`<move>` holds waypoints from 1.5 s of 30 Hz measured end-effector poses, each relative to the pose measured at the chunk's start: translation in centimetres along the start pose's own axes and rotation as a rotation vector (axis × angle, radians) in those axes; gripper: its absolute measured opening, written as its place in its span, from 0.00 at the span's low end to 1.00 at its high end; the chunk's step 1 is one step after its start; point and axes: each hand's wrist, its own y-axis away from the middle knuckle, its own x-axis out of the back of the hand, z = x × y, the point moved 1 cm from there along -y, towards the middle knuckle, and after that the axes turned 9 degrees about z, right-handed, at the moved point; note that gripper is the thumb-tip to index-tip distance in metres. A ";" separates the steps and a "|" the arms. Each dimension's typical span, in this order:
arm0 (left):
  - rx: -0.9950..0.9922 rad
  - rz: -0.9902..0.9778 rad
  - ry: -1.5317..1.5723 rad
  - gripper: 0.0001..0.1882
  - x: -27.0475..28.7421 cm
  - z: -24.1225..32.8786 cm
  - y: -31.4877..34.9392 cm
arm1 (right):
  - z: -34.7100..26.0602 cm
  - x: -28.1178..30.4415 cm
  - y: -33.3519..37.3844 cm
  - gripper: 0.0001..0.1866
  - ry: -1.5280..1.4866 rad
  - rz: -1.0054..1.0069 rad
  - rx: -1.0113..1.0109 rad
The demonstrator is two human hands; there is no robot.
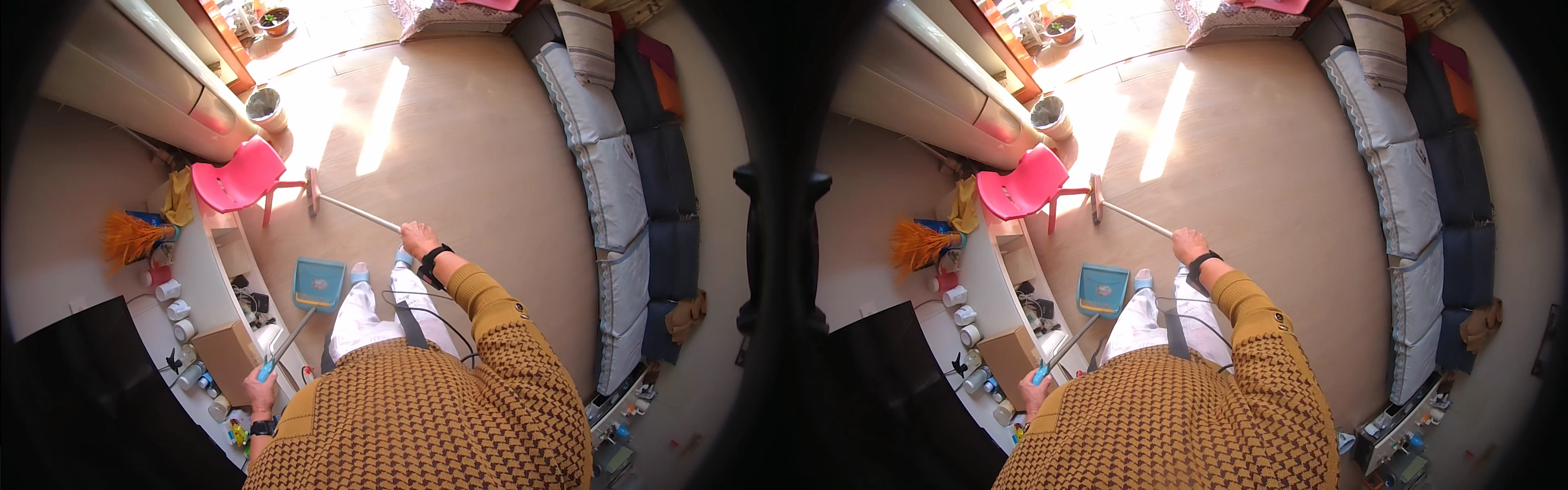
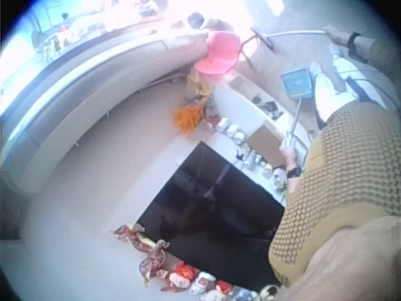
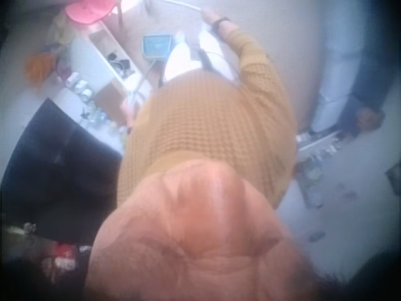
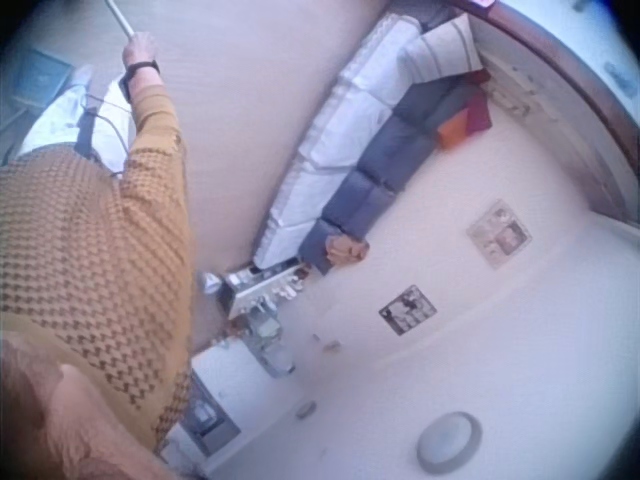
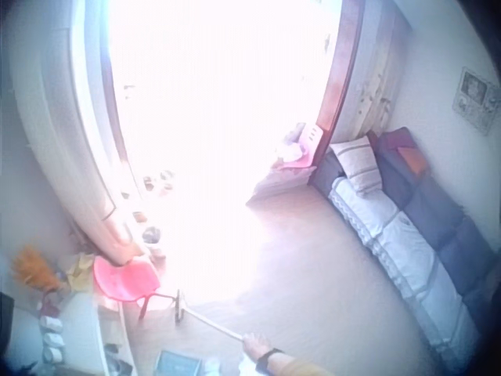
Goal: The person sweeps the floor with a broom and dustpan, moving from the living room to the kitchen and back. They gather debris into the dustpan and continue sweeping different areas of the room.
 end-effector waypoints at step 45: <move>-0.167 -0.216 -0.025 0.17 -14.8 35.9 -28.6 | 15.2 19.1 -28.6 0.11 -0.245 0.097 0.033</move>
